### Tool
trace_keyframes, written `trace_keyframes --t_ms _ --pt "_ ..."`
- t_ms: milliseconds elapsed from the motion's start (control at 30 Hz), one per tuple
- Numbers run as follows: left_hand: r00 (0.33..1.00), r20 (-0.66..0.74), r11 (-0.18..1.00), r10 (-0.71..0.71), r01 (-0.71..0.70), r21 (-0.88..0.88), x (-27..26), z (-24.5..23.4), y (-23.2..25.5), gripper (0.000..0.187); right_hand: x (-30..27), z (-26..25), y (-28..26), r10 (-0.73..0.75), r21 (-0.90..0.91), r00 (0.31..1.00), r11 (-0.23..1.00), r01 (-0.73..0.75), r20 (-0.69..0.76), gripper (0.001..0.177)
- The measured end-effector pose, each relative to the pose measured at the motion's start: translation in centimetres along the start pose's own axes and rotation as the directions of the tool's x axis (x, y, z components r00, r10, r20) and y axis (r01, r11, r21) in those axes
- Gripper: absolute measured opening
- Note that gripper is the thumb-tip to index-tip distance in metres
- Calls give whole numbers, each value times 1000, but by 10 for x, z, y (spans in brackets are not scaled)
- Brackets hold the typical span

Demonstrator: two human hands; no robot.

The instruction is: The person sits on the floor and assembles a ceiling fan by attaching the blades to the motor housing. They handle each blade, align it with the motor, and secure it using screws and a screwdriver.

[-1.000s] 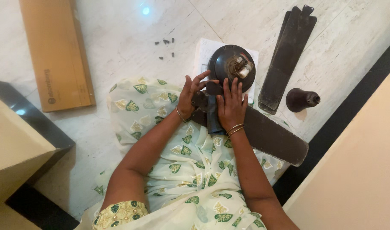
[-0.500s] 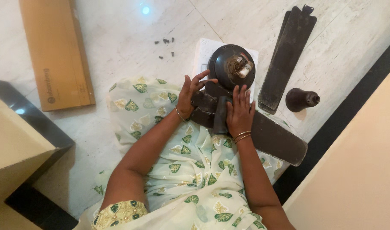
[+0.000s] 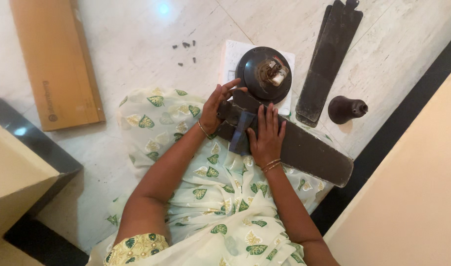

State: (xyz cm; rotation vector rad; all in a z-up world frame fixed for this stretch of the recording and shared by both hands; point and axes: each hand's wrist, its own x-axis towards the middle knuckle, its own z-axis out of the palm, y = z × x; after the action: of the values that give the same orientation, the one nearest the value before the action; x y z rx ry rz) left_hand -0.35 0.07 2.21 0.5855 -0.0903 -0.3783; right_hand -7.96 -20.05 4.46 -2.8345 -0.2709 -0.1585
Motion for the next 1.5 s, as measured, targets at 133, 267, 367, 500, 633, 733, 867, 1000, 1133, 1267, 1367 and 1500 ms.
trace_keyframes --t_ms 133,267,367,500,633,733,867,1000,1133,1267,1367,1500 --pt "1000 -1 1000 31 -31 3 0 -3 0 73 29 8 3 32 -47 999 998 -32 14 70" --pt "999 -12 999 37 -37 -29 1 -2 1 74 37 7 15 17 -71 1000 997 -16 13 71" --pt "999 -26 998 42 -43 -42 -1 -2 1 73 27 5 27 33 -103 999 994 -31 22 72" --pt "999 -28 998 28 -29 -51 -2 -1 1 73 2 -2 48 73 -124 997 990 -68 31 75" --pt "1000 -12 999 28 -28 -17 2 0 4 74 -18 -9 71 131 -143 990 982 -123 49 76" --pt "1000 -12 999 15 -16 -46 -3 1 3 75 -30 -8 85 159 -141 987 978 -153 29 76" --pt "1000 -18 998 -2 1 -67 -3 2 5 77 -41 -11 104 184 -156 983 971 -178 24 75" --pt "1000 10 996 6 -5 -85 -3 2 6 78 -47 -18 116 212 -156 977 966 -207 17 73" --pt "1000 13 999 1 -1 -48 -4 3 10 80 -50 -36 112 322 -43 946 946 -320 41 63" --pt "999 23 999 -22 23 -49 -4 3 11 81 -49 -40 83 275 153 960 952 -264 -57 59" --pt "1000 18 1000 -9 9 7 -4 4 11 82 -48 -31 52 241 135 967 964 -229 -78 67" --pt "1000 4 1000 -18 18 13 -4 4 11 80 -40 -18 34 208 117 975 973 -198 -75 68"
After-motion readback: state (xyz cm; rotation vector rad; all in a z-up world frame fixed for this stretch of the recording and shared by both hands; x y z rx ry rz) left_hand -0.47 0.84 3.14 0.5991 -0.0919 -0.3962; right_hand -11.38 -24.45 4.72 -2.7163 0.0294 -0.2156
